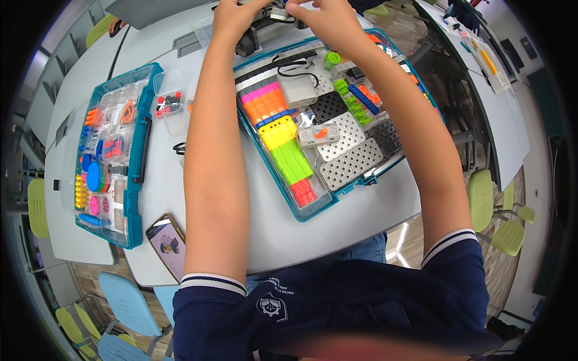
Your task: The person assembles a small educational robot from a kit, picking up and connecting various plastic components, wires, and a motor to a base. They handle multiple small parts from a teal case, attach a wheel, and connect a battery pack to the assembled unit.
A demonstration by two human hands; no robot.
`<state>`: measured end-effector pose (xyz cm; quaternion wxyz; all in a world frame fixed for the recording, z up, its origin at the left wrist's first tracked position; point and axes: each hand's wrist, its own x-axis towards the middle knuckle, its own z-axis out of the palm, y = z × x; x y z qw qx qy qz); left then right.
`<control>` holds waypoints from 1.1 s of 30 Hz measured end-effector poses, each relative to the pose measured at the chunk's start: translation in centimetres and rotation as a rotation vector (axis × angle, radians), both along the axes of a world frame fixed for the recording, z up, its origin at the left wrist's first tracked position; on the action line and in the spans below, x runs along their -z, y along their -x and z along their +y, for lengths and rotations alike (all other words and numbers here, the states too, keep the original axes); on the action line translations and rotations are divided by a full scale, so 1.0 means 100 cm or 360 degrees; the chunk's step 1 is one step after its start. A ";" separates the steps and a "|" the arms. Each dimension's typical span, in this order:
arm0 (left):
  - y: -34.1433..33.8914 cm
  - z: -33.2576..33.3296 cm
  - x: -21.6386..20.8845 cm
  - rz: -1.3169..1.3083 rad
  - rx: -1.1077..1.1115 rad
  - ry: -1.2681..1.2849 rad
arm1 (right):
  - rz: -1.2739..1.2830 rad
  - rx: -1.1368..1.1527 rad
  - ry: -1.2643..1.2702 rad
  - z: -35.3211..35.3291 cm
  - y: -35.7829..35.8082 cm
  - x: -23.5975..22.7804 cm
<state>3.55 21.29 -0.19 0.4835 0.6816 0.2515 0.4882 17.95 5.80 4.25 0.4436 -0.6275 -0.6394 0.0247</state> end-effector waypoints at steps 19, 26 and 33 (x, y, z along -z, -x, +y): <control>0.009 -0.015 -0.038 0.0432 -0.0039 -0.0142 | -0.0167 -0.1025 0.0379 -0.172 0.023 0.001; 0.009 -0.040 -0.060 0.0883 -0.0498 -0.0473 | -0.0203 -0.0987 0.0462 -0.173 0.026 0.006; 0.012 -0.048 -0.063 0.0842 -0.0468 -0.0548 | -0.0212 -0.0933 0.0385 -0.172 0.032 0.011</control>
